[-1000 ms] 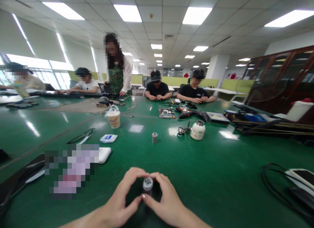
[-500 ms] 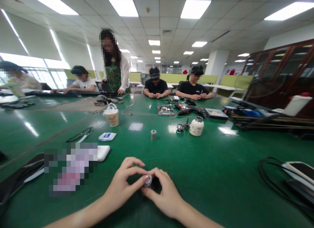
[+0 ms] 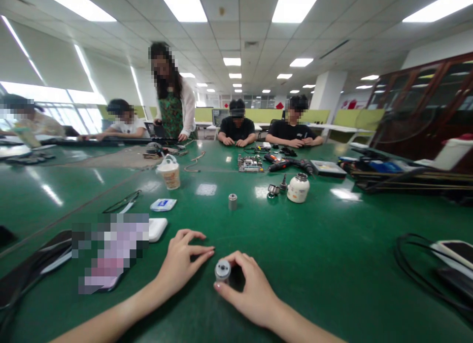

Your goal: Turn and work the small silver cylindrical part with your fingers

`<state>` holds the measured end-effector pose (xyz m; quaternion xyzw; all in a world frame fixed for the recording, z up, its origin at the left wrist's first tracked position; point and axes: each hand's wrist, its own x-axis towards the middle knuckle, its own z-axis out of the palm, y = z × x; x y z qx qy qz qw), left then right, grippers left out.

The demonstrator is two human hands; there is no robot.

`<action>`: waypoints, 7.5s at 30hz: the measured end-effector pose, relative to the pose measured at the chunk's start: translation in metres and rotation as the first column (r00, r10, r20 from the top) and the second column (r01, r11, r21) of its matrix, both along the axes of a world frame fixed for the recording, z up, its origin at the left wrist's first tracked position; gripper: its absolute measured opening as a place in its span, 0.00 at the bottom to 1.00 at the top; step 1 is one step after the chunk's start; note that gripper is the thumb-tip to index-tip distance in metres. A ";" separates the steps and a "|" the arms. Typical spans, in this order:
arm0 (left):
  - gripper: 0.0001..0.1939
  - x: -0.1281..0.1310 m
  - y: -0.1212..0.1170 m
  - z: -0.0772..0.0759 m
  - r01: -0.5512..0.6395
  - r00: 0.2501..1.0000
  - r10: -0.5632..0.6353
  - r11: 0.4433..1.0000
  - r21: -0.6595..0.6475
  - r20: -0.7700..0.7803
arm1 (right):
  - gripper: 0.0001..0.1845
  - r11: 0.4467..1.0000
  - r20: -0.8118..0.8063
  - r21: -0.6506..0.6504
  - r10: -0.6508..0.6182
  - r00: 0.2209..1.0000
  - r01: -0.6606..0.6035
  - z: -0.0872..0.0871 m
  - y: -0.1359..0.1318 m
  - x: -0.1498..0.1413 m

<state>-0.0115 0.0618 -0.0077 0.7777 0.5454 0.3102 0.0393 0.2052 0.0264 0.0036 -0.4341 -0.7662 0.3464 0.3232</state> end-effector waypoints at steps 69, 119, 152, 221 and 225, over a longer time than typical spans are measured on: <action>0.13 0.032 -0.033 0.048 0.301 0.919 -0.260 0.948 -0.103 0.296 | 0.13 0.996 0.006 0.094 -0.003 1.000 0.003 -0.008 -0.001 0.000; 0.30 0.032 -0.039 0.037 0.351 0.892 -0.321 0.936 -0.037 0.319 | 0.12 0.992 0.028 0.121 0.016 0.999 -0.019 -0.013 0.001 0.000; 0.25 0.031 -0.037 0.039 0.382 0.882 -0.356 0.924 -0.028 0.310 | 0.14 0.993 0.045 0.121 0.002 0.999 -0.007 -0.013 0.000 0.001; 0.25 0.035 -0.038 0.039 0.301 0.897 -0.247 0.949 -0.096 0.366 | 0.17 0.992 0.035 0.125 0.012 0.999 -0.016 -0.014 0.001 0.001; 0.20 0.036 -0.040 0.041 0.191 0.935 -0.148 0.976 -0.105 0.321 | 0.15 0.993 0.045 0.116 0.011 0.999 -0.016 -0.010 0.000 0.001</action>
